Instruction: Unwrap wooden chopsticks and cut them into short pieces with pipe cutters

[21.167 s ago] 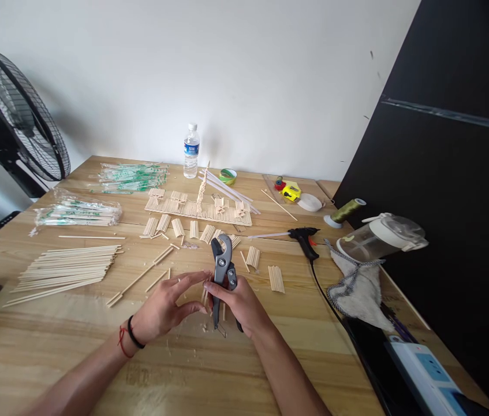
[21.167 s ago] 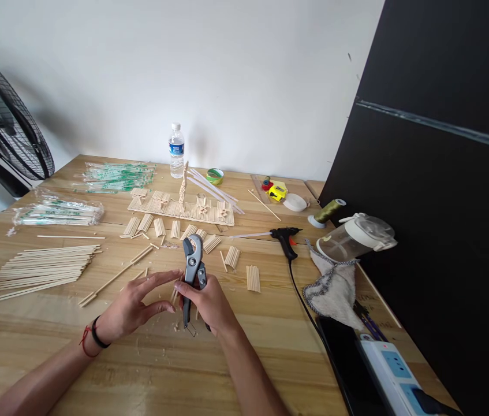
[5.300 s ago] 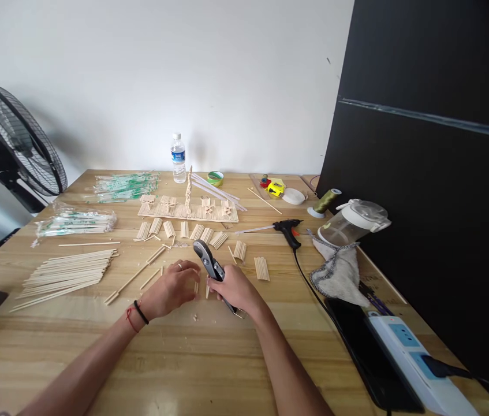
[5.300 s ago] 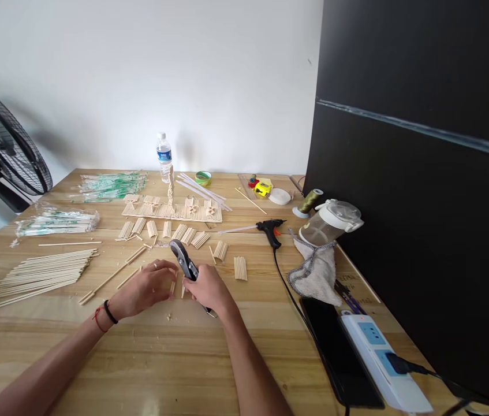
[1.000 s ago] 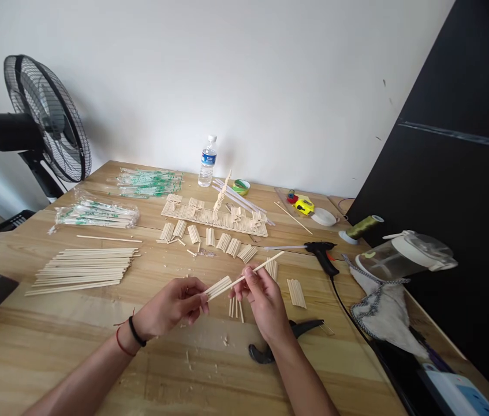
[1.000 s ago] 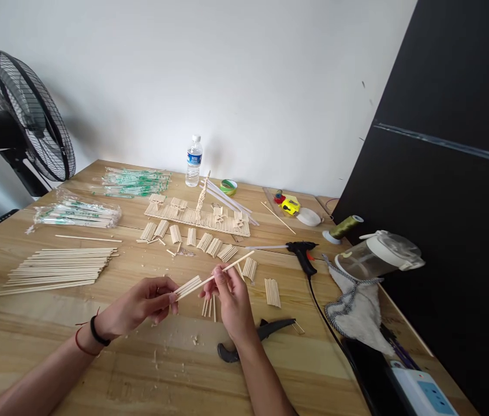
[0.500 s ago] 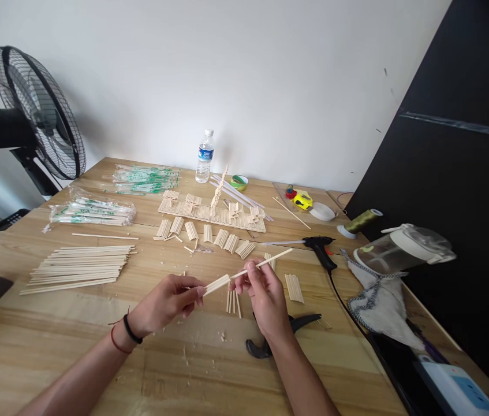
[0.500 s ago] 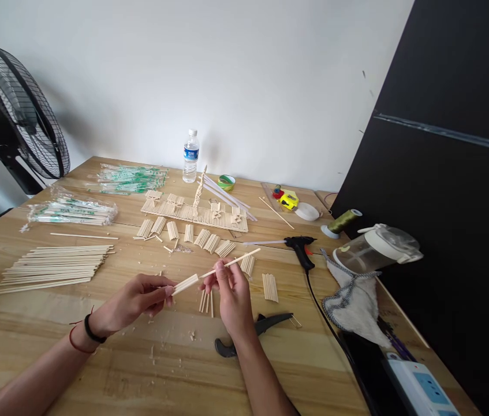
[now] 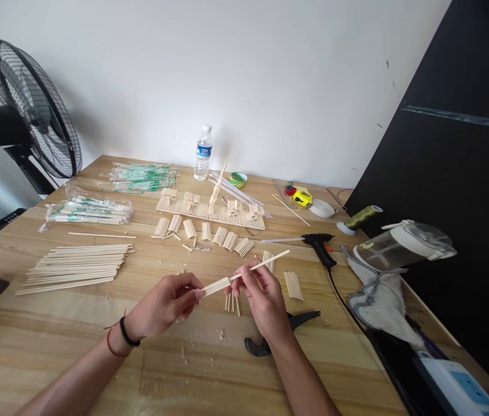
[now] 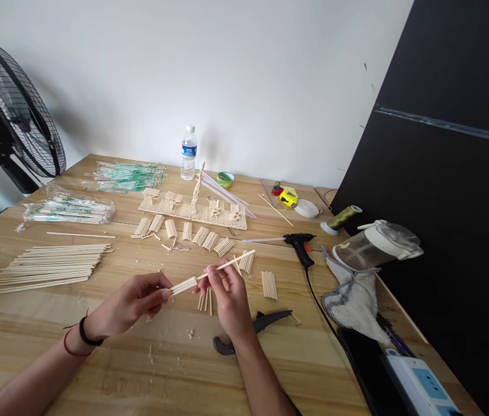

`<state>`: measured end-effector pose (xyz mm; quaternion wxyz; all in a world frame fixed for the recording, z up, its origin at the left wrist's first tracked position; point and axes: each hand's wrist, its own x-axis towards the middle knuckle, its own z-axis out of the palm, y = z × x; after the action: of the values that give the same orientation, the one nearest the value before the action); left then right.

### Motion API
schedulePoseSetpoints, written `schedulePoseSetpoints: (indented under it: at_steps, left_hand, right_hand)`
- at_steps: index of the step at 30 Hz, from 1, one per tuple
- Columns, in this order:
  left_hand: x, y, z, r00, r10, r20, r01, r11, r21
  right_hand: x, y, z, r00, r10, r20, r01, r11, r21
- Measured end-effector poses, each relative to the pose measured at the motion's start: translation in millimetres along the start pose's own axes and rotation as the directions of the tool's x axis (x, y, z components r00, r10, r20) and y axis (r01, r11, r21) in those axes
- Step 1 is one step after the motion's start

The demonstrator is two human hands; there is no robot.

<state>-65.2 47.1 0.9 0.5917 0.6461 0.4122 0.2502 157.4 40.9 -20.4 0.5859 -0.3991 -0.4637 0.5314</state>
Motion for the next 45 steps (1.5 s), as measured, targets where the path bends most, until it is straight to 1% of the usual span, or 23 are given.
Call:
schedulePoseSetpoints:
  at_steps: [2, 4, 6, 9, 11, 13, 15, 16, 18, 19, 21, 23, 24, 25, 26, 31, 36, 39, 45]
  left_hand:
    - [-1, 0, 1.9, 0.998, 0.037, -0.043, -0.035, 0.998, 0.045]
    - [-2, 1, 4.9, 0.989, 0.098, -0.112, -0.083, 0.988, 0.132]
    - [-3, 3, 8.7, 0.961, 0.194, -0.194, -0.138, 0.953, 0.268]
    - [-4, 3, 14.4, 0.896, 0.352, -0.273, -0.2, 0.866, 0.459]
    - [-4, 1, 16.7, 0.864, 0.414, -0.285, -0.233, 0.833, 0.502]
    - [-4, 0, 17.1, 0.856, 0.43, -0.287, -0.253, 0.833, 0.491]
    - [-3, 0, 15.7, 0.879, 0.381, -0.288, -0.24, 0.874, 0.423]
    - [-3, 0, 14.4, 0.9, 0.329, -0.286, -0.217, 0.907, 0.362]
    - [-3, 1, 10.7, 0.948, 0.186, -0.259, -0.14, 0.972, 0.188]
    - [-2, 1, 8.5, 0.969, 0.11, -0.223, -0.091, 0.992, 0.092]
    - [-2, 1, 4.2, 0.995, -0.012, -0.103, 0.005, 0.998, -0.065]
    - [-1, 0, 0.9, 0.997, -0.074, 0.037, 0.079, 0.985, -0.156]
    - [-1, 0, 0.1, 0.993, -0.086, 0.086, 0.1, 0.978, -0.182]
    - [-1, -1, -0.2, 0.99, -0.088, 0.11, 0.109, 0.974, -0.2]
    - [-1, 0, 0.1, 0.99, -0.086, 0.112, 0.108, 0.972, -0.209]
    - [-2, 3, 5.3, 0.998, -0.057, 0.007, 0.057, 0.983, -0.174]
    - [-3, 4, 5.2, 0.997, -0.041, 0.07, 0.053, 0.982, -0.183]
    - [-3, 5, 3.5, 0.998, -0.04, 0.052, 0.048, 0.985, -0.167]
    - [-2, 9, 6.3, 1.0, 0.01, 0.019, -0.009, 0.995, -0.102]
  right_hand:
    - [-1, -2, 1, 1.0, 0.009, -0.004, -0.009, 1.0, -0.011]
    - [-1, -4, 3, 1.0, 0.02, 0.014, -0.019, 0.999, -0.038]
    - [-1, -5, 5, 0.998, 0.038, 0.055, -0.035, 0.997, -0.062]
    - [-1, -3, 7, 0.992, 0.077, 0.096, -0.073, 0.996, -0.05]
    - [-1, -1, 7, 0.99, 0.105, 0.096, -0.103, 0.994, -0.029]
    - [-1, -1, 5, 0.988, 0.12, 0.095, -0.119, 0.993, -0.012]
    - [-1, -2, 4, 0.987, 0.126, 0.099, -0.127, 0.992, -0.003]
    - [-1, -3, 3, 0.986, 0.13, 0.1, -0.131, 0.991, -0.002]
    - [-1, -6, 1, 0.983, 0.139, 0.116, -0.139, 0.99, -0.005]
    - [-1, -8, 0, 0.981, 0.138, 0.133, -0.138, 0.99, -0.008]
    - [-1, -11, -2, 0.975, 0.122, 0.185, -0.122, 0.992, -0.016]
    - [-1, -13, -4, 0.967, 0.104, 0.233, -0.102, 0.995, -0.02]
    - [-1, -14, -4, 0.965, 0.097, 0.243, -0.096, 0.995, -0.018]
    - [-1, -14, -4, 0.966, 0.094, 0.242, -0.094, 0.996, -0.014]
    - [-1, -14, -3, 0.969, 0.096, 0.229, -0.096, 0.995, -0.009]
    - [-1, -13, 1, 0.979, 0.153, 0.134, -0.152, 0.988, -0.022]
    - [-1, -15, 1, 0.98, 0.176, 0.089, -0.173, 0.984, -0.041]
    - [-1, -17, 2, 0.982, 0.173, 0.079, -0.171, 0.985, -0.034]
    - [-1, -18, 1, 0.983, 0.168, 0.077, -0.165, 0.985, -0.041]
